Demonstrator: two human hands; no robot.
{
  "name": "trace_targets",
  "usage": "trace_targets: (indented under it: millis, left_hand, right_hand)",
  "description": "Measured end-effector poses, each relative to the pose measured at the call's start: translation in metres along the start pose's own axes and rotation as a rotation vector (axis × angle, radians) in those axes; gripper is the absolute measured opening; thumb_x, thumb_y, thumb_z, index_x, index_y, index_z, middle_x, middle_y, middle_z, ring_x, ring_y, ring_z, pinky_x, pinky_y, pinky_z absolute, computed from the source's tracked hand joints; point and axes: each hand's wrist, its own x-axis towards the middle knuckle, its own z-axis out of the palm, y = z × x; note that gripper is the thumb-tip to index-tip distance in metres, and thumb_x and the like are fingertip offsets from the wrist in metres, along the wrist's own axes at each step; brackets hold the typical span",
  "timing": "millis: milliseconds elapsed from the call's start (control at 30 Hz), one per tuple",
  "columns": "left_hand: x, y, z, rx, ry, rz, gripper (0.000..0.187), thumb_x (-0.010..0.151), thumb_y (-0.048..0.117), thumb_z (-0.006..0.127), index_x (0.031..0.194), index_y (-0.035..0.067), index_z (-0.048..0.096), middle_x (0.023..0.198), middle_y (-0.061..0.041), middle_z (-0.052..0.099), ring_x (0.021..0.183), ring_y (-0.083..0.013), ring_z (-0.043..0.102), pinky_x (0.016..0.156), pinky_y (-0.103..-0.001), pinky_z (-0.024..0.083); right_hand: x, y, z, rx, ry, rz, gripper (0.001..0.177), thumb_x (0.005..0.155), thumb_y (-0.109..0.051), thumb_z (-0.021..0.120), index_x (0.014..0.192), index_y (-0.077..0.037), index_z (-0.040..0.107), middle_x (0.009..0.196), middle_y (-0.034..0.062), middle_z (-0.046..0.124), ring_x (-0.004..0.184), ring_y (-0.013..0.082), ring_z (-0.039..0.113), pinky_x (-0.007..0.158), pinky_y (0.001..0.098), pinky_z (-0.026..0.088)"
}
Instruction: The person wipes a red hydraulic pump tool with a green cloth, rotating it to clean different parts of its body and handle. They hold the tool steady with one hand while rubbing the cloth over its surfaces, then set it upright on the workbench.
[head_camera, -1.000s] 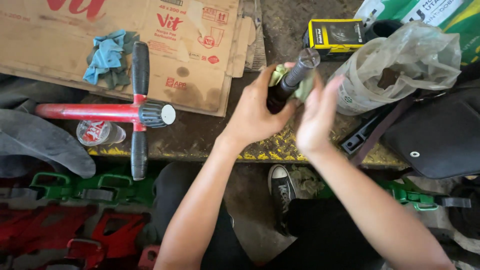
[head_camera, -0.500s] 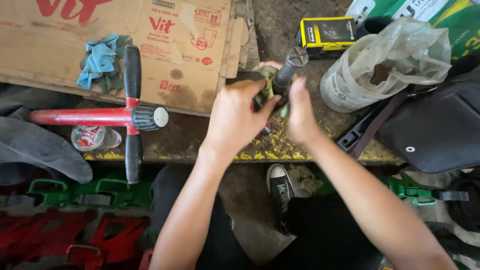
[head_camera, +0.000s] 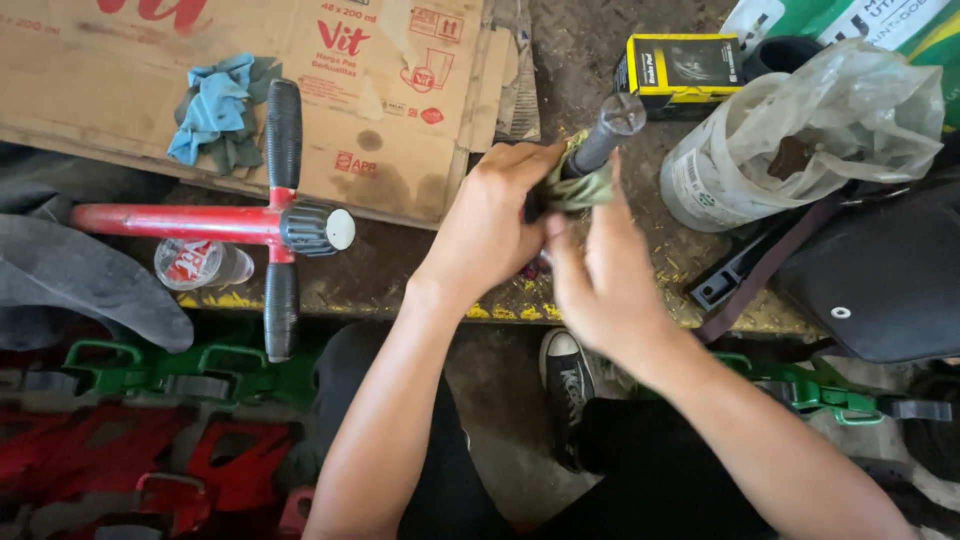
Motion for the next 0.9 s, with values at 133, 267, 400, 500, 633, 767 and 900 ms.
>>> trace_targets:
  millis: [133, 267, 400, 500, 633, 767, 900]
  left_hand:
    - [0.001, -0.009, -0.003, -0.187, -0.065, -0.077, 0.047, 0.082, -0.006, 0.073, 0.128, -0.002, 0.067, 0.115, -0.018, 0.072, 0.099, -0.0285, 0.075, 0.086, -0.035, 0.062]
    - [-0.001, -0.011, -0.006, -0.261, 0.049, -0.003, 0.041, 0.084, -0.013, 0.069, 0.124, -0.005, 0.07, 0.113, -0.019, 0.076, 0.101, -0.0281, 0.078, 0.089, -0.033, 0.062]
    - [-0.002, -0.004, 0.006, -0.309, 0.067, 0.024, 0.051, 0.08, -0.012, 0.058, 0.13, -0.008, 0.063, 0.12, -0.023, 0.071, 0.111, -0.0305, 0.075, 0.096, -0.034, 0.061]
    - [-0.004, 0.011, 0.013, -0.273, 0.082, 0.013, 0.061, 0.076, -0.003, 0.065, 0.136, -0.009, 0.055, 0.121, -0.026, 0.061, 0.116, -0.0383, 0.065, 0.105, -0.043, 0.052]
    - [-0.008, 0.013, 0.044, -0.228, 0.113, -0.02, 0.063, 0.086, 0.008, 0.068, 0.142, -0.009, 0.043, 0.13, -0.03, 0.049, 0.118, -0.0432, 0.059, 0.104, -0.047, 0.05]
    - [-0.007, 0.021, 0.05, -0.198, 0.208, -0.098, 0.052, 0.103, 0.015, 0.069, 0.146, -0.003, 0.046, 0.132, -0.027, 0.051, 0.118, -0.0438, 0.062, 0.104, -0.047, 0.053]
    - [-0.01, 0.04, 0.035, -0.202, 0.217, -0.128, 0.051, 0.101, 0.005, 0.063, 0.149, -0.003, 0.046, 0.128, -0.028, 0.057, 0.113, -0.0454, 0.063, 0.097, -0.045, 0.054]
  right_hand:
    - [0.014, 0.022, -0.023, -0.234, 0.134, -0.303, 0.036, 0.104, 0.0, 0.061, 0.139, -0.001, 0.051, 0.121, 0.0177, 0.073, 0.106, 0.0242, 0.075, 0.095, 0.0344, 0.058]
    - [0.021, 0.018, -0.032, -0.166, 0.149, -0.47, 0.043, 0.094, -0.002, 0.074, 0.134, 0.004, 0.057, 0.116, 0.0169, 0.075, 0.108, 0.0212, 0.074, 0.096, 0.0361, 0.057]
    - [0.034, 0.034, -0.029, -0.124, 0.194, -0.303, 0.034, 0.084, 0.002, 0.073, 0.118, 0.0, 0.071, 0.104, 0.0126, 0.079, 0.093, 0.0185, 0.075, 0.085, 0.0327, 0.058]
    - [0.054, 0.076, -0.023, -0.032, 0.136, -0.402, 0.033, 0.081, 0.005, 0.071, 0.114, 0.002, 0.071, 0.109, 0.0165, 0.076, 0.101, 0.0196, 0.074, 0.095, 0.0345, 0.057]
    - [0.047, 0.067, -0.023, -0.263, 0.204, -0.188, 0.009, 0.09, 0.006, 0.065, 0.098, 0.005, 0.068, 0.081, 0.022, 0.072, 0.073, 0.0252, 0.069, 0.066, 0.0389, 0.052]
    - [0.033, 0.045, -0.02, -0.175, 0.266, -0.385, 0.018, 0.098, 0.006, 0.057, 0.113, 0.002, 0.065, 0.089, 0.0216, 0.071, 0.077, 0.0235, 0.074, 0.068, 0.0358, 0.054]
    - [0.019, 0.019, -0.026, -0.265, 0.31, -0.563, 0.046, 0.086, 0.01, 0.067, 0.131, 0.002, 0.061, 0.109, 0.0232, 0.073, 0.1, 0.0311, 0.077, 0.079, 0.0358, 0.061]
